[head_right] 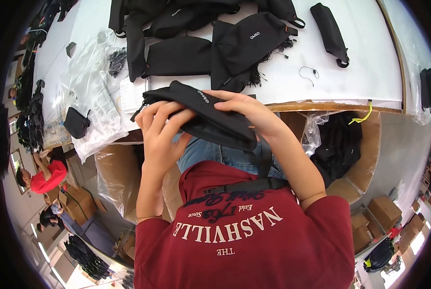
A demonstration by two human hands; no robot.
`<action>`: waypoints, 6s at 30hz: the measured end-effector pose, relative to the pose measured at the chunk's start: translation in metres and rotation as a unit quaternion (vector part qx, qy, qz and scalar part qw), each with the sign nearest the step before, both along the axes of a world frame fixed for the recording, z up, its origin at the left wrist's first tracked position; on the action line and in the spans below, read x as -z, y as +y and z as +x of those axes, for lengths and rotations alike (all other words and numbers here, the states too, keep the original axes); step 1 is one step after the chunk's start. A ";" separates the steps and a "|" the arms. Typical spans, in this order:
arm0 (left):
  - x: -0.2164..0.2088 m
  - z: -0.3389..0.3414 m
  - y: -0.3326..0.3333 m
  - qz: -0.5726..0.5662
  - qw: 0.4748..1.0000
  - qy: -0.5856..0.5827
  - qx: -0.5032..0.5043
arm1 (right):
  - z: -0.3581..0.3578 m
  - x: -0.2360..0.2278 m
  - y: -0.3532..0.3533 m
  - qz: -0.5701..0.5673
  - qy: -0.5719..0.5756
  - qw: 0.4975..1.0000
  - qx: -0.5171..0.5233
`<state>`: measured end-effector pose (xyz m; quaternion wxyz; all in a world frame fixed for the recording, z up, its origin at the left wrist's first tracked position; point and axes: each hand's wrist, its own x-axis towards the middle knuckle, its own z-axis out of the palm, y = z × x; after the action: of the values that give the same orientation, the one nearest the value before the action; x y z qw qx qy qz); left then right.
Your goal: Inserting silica gel packets and instruction cards into individual black protective pouches.
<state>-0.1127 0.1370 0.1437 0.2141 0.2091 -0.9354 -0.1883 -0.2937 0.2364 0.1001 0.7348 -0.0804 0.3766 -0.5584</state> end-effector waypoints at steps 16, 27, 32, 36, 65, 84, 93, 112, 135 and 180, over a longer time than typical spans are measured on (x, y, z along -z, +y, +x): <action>-0.001 0.007 -0.009 -0.080 0.994 0.048 0.063 | 0.009 -0.006 0.002 -0.007 0.017 0.999 -0.049; 0.007 0.037 -0.007 -0.004 0.997 0.046 0.066 | 0.023 0.013 0.016 -0.087 0.153 0.980 -0.088; 0.007 0.056 -0.015 0.038 0.998 0.049 -0.022 | -0.002 0.008 0.025 -0.046 0.445 0.894 -0.013; -0.004 0.039 -0.046 0.069 0.981 0.111 -0.146 | -0.014 0.008 0.021 -0.130 0.770 0.625 -0.020; 0.042 -0.072 -0.031 0.206 0.960 0.160 0.099 | -0.029 -0.042 0.020 -0.205 0.734 0.631 0.145; -0.001 -0.023 -0.040 -0.003 0.989 0.084 0.119 | -0.031 -0.059 0.051 -0.385 0.695 0.585 0.162; 0.001 0.007 -0.029 0.050 0.993 0.089 0.065 | -0.017 -0.042 0.046 -0.357 0.565 0.739 0.082; -0.001 0.069 -0.024 0.346 0.916 -0.034 -0.200 | -0.038 -0.040 0.026 -0.075 0.473 0.876 0.059; 0.010 0.077 -0.030 0.303 0.934 -0.095 -0.163 | -0.022 -0.062 0.037 -0.161 0.106 0.980 -0.047; 0.022 0.001 -0.020 0.137 0.967 -0.066 0.204 | -0.020 -0.020 -0.013 -0.183 0.714 0.606 -0.301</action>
<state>-0.1121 0.1171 0.1221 0.0782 0.0527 -0.9356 -0.3403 -0.3137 0.2236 0.1205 0.3295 -0.6949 0.6261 -0.1288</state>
